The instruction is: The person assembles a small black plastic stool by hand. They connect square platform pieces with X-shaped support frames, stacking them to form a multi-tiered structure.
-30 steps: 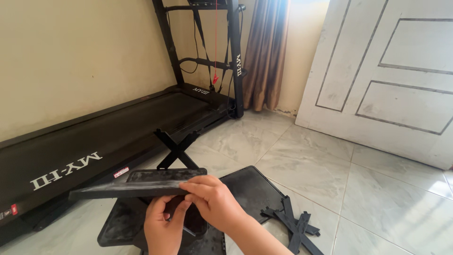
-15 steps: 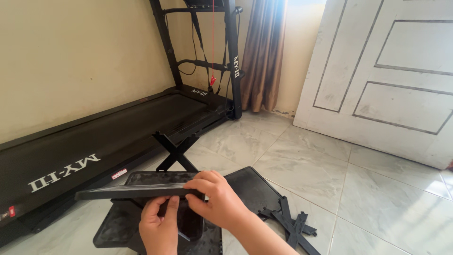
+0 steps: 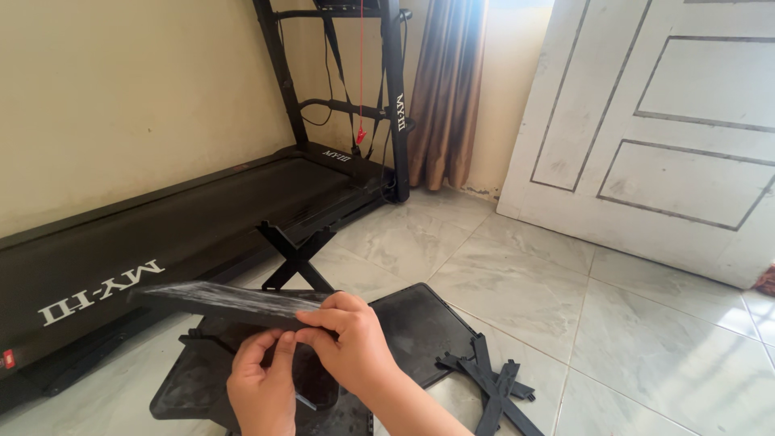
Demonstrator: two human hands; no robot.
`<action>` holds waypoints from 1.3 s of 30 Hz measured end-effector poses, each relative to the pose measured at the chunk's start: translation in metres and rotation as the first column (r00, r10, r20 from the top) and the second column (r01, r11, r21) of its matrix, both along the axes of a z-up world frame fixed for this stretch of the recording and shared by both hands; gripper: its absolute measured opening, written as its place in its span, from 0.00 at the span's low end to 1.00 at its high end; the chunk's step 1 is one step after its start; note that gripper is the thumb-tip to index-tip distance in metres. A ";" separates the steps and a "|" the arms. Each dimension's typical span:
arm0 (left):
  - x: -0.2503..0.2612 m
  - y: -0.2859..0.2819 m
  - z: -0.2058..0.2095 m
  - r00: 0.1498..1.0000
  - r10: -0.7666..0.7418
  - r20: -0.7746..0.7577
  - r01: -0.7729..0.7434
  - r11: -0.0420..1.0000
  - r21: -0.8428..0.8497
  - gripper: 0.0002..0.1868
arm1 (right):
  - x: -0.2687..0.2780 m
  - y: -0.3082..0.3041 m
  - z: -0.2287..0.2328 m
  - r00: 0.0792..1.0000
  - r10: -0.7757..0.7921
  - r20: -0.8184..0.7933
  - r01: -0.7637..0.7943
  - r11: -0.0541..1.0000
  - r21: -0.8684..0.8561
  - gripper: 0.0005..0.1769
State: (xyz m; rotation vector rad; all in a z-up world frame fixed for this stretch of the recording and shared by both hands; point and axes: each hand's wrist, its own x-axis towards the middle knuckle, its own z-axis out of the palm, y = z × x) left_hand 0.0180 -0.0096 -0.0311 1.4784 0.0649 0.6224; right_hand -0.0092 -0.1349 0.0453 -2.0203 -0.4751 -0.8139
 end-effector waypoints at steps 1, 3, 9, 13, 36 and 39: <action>-0.001 0.001 0.001 1.000 -0.019 0.003 0.019 0.999 -0.028 0.08 | 0.001 0.000 0.000 1.000 0.017 -0.008 -0.017 1.000 -0.013 0.13; -0.002 0.001 0.003 0.998 -0.058 0.011 0.059 0.995 -0.084 0.08 | 0.004 -0.003 0.000 0.998 0.049 -0.026 -0.050 0.998 -0.038 0.13; -0.004 -0.002 0.006 0.999 -0.032 0.035 0.035 0.997 -0.067 0.10 | 0.004 -0.001 0.002 0.998 0.055 -0.038 -0.056 0.998 -0.026 0.14; -0.005 0.005 0.012 0.998 -0.060 0.014 0.059 0.995 0.082 0.10 | -0.001 -0.005 0.009 0.948 0.137 -0.288 -0.138 0.990 0.018 0.20; 0.015 0.028 0.003 0.978 -0.208 -0.010 0.208 0.972 0.112 0.11 | 0.054 -0.024 -0.008 0.650 0.634 -0.419 0.477 0.090 0.875 0.16; 0.016 0.030 0.003 0.958 -0.232 -0.170 0.243 0.969 0.043 0.12 | 0.059 -0.028 0.002 0.624 0.639 -0.451 0.523 0.088 0.848 0.14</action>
